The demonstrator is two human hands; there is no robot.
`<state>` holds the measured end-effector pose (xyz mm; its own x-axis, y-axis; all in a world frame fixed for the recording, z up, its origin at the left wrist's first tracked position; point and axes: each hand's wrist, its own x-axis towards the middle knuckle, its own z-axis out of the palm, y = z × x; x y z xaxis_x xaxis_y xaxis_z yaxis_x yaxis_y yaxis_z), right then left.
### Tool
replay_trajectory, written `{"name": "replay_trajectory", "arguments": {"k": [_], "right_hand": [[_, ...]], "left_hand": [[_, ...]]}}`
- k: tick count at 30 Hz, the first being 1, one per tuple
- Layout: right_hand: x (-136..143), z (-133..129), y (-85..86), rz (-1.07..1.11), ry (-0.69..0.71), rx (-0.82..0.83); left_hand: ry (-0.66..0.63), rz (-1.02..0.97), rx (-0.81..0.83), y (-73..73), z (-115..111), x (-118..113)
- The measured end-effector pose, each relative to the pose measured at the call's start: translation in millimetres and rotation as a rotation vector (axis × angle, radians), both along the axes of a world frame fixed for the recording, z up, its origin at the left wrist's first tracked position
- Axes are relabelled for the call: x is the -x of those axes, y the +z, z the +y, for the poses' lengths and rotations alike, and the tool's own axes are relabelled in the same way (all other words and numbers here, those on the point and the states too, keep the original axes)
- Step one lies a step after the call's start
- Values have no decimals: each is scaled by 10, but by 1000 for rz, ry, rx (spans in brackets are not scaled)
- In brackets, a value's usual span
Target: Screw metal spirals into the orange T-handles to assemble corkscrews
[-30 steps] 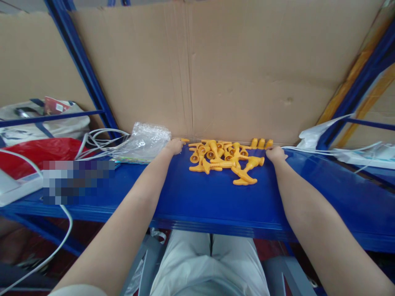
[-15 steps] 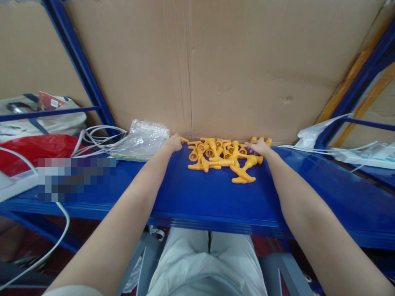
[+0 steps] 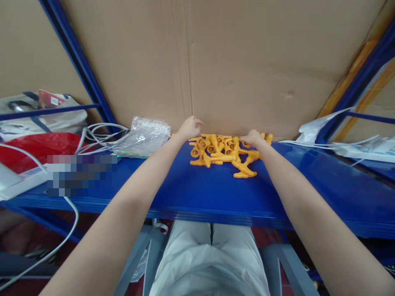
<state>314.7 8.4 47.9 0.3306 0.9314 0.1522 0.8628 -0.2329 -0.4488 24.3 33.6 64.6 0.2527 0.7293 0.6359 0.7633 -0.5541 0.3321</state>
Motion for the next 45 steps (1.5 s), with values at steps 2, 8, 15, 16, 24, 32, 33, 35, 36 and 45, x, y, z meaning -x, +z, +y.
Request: {"name": "replay_trajectory", "arguments": {"k": [2, 8, 15, 16, 24, 32, 33, 35, 36, 45], "right_hand": [[11, -74, 98, 49, -57, -17], [30, -323, 320, 323, 91, -363], [183, -557, 63, 534, 616, -648], [210, -576, 13, 540, 650, -643], [340, -626, -154, 536, 745, -525], [274, -626, -140, 652, 692, -397], [270, -634, -135, 653, 702, -390], [275, -656, -117, 660, 717, -381], [283, -669, -106, 663, 721, -375], [294, -662, -78, 653, 800, -353]], "left_hand": [[-85, -70, -18, 85, -115, -139], [-262, -166, -171, 157, -511, -439], [-207, 89, -256, -202, -849, -648], [-201, 121, -247, -269, -852, -660], [-229, 182, -185, -425, -812, -572], [-109, 379, -221, -323, -909, -564], [-113, 382, -223, -317, -905, -556], [-129, 382, -234, -305, -888, -528], [-137, 380, -239, -297, -879, -511], [-176, 372, -222, -261, -845, -426]]}}
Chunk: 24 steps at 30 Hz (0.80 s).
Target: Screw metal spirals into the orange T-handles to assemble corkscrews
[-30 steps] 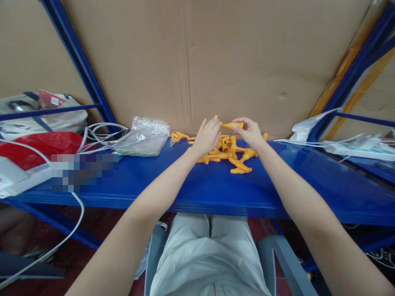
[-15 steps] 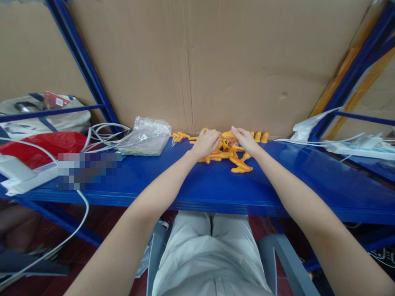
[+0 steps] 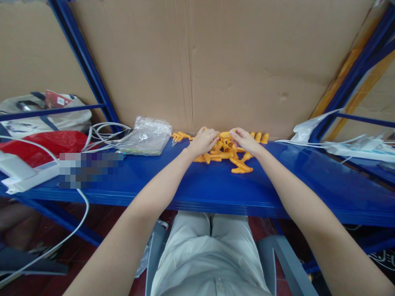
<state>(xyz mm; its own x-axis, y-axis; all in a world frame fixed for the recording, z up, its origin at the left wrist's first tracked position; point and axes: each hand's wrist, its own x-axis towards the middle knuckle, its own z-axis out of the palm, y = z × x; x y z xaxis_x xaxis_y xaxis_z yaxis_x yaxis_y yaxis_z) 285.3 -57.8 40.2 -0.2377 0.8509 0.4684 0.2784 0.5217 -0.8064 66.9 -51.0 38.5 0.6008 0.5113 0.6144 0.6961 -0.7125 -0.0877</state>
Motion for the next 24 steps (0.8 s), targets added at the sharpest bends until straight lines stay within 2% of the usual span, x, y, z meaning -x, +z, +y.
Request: {"name": "replay_trajectory", "arguments": {"k": [10, 13, 16, 24], "right_hand": [[-88, 167, -93, -46, 101, -153], [-89, 192, -115, -80, 87, -217], [-104, 184, -124, -187, -12, -303], [-78, -20, -69, -711, -282, -470]], "left_hand": [[-5, 15, -28, -7, 30, 9], [11, 26, -39, 2, 27, 7], [22, 27, -22, 0, 32, 14], [19, 27, 27, -22, 61, 29]]}}
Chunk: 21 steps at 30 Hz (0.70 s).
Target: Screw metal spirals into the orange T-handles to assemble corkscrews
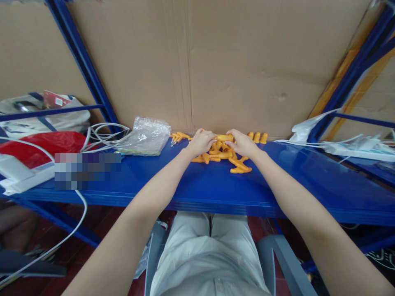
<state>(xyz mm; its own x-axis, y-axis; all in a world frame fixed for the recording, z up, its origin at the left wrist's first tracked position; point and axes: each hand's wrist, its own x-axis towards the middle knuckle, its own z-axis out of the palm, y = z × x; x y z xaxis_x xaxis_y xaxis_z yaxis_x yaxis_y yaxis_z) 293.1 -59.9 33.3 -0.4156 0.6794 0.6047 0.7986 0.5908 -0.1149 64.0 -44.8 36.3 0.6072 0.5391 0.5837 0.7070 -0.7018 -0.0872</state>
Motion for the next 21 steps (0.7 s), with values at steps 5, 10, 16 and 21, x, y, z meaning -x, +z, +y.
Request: {"name": "replay_trajectory", "arguments": {"k": [5, 10, 16, 21], "right_hand": [[102, -115, 56, -191, -134, -172], [119, -132, 59, -237, -154, -279], [20, -74, 6, -285, -49, -194], [52, -83, 5, -277, 4, -141]], "left_hand": [[14, -37, 20, 20, -28, -26], [30, -66, 26, 41, -69, -36], [28, 13, 38, 51, -108, -23], [17, 49, 42, 77, -166, -59]]}}
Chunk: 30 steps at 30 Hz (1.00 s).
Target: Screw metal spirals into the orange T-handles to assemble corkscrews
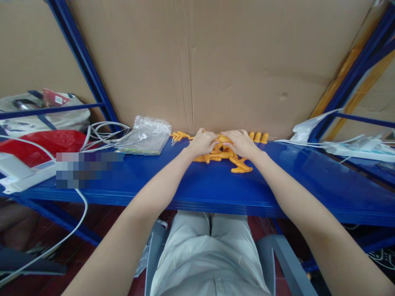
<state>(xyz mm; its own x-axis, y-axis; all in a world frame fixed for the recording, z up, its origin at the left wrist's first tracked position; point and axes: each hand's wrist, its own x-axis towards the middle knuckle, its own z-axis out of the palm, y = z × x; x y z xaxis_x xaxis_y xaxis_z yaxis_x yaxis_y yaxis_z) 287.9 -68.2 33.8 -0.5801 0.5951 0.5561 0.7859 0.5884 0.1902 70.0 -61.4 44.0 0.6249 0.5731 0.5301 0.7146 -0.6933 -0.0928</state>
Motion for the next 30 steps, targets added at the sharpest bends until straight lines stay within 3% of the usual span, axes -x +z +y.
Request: {"name": "replay_trajectory", "arguments": {"k": [15, 20, 30], "right_hand": [[220, -101, -32, -97, -82, -140], [227, -94, -40, -78, -122, -112], [166, -45, -95, -26, -31, -13]], "left_hand": [[22, -8, 34, -55, 15, -64], [-6, -27, 56, -42, -4, -69], [5, -32, 35, -123, 144, 18]]}}
